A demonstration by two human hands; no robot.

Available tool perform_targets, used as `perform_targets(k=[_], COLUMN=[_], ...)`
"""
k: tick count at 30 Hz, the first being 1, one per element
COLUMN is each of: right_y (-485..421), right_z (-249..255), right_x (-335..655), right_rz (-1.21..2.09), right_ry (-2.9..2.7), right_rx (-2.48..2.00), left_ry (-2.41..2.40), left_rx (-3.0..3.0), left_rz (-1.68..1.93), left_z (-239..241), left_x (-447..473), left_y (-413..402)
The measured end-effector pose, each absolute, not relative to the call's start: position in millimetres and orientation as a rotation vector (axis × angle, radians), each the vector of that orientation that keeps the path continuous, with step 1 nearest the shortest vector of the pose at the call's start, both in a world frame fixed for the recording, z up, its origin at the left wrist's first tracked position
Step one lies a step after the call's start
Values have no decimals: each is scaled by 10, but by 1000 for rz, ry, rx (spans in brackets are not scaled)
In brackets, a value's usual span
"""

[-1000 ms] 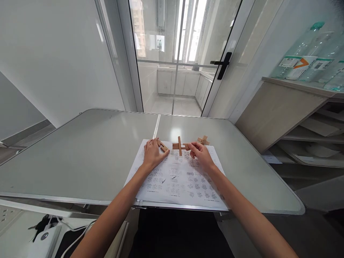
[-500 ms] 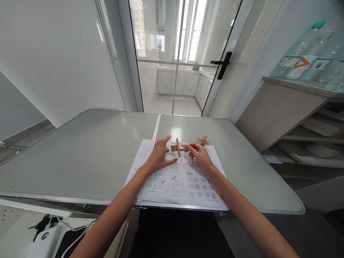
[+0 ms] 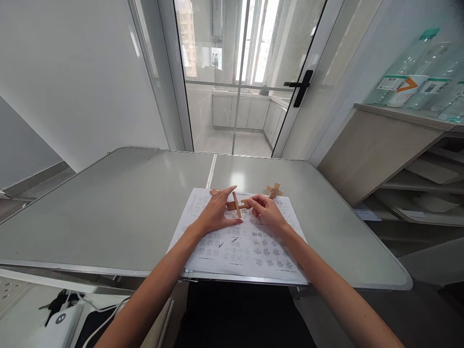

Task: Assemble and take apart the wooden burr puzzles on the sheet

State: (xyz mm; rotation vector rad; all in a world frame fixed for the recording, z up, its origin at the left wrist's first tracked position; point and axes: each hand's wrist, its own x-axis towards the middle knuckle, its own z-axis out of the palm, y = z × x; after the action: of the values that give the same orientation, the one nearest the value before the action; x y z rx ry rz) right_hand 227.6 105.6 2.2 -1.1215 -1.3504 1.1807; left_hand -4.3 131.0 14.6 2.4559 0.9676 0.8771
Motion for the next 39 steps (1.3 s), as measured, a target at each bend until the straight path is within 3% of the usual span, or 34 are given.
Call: perform_targets(k=[39], right_y=[1049], right_z=[86], right_x=[2293], right_rz=[1143], right_ry=[-1354], right_rx=[-1132], left_ry=[999], left_rx=[2495], left_rz=[963], left_z=[157], left_x=[-6], left_y=[1285])
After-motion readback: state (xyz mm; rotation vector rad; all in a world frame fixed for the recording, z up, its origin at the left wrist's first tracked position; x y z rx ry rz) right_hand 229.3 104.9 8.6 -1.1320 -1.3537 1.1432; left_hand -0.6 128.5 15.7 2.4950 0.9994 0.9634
